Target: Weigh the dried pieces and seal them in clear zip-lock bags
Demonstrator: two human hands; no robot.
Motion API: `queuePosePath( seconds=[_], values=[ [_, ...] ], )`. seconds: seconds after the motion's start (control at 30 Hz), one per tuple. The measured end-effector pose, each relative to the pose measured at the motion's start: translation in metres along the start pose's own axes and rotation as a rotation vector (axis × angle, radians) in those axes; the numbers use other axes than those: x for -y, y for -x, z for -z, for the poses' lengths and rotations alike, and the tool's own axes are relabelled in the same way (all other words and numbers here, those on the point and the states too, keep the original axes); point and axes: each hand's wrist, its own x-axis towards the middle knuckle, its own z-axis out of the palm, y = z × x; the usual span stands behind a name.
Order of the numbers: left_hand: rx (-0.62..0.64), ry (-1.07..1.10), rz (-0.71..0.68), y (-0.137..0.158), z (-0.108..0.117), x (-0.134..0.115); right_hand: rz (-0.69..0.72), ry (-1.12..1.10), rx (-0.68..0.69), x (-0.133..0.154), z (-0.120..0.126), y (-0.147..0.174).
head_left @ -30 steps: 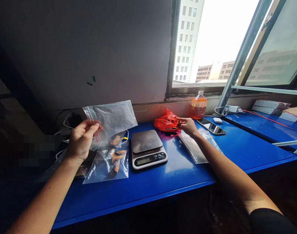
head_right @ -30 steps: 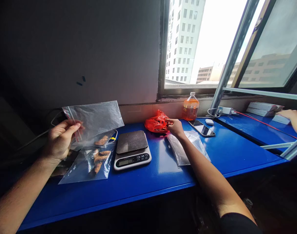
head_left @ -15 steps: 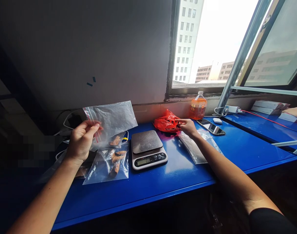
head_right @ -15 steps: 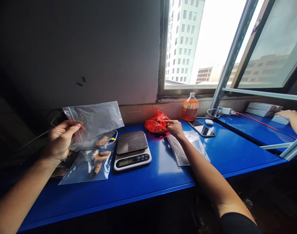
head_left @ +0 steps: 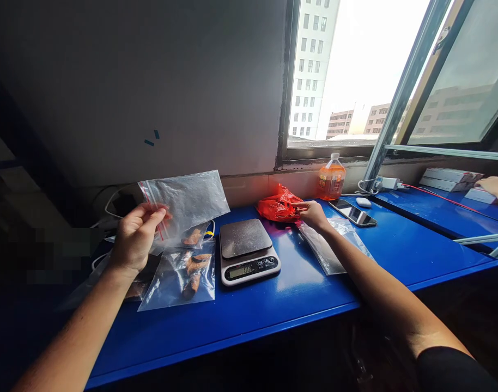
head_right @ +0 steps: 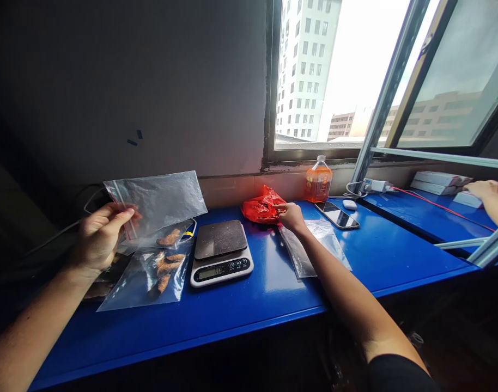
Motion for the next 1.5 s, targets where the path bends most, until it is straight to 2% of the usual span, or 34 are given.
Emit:
queuePosePath(
  seconds=[0.67, 0.9, 1.5],
  values=[
    [0.015, -0.027, -0.007, 0.003, -0.002, -0.001, 0.016, 0.152, 0.071, -0.003, -0.006, -0.001],
    [0.022, -0.032, -0.016, 0.003, -0.004, -0.001, 0.023, 0.103, 0.065, -0.004, -0.012, -0.004],
    [0.038, -0.029, 0.001, 0.004, -0.004, -0.001, 0.025, -0.019, 0.089, -0.007, -0.009, -0.004]
  ],
)
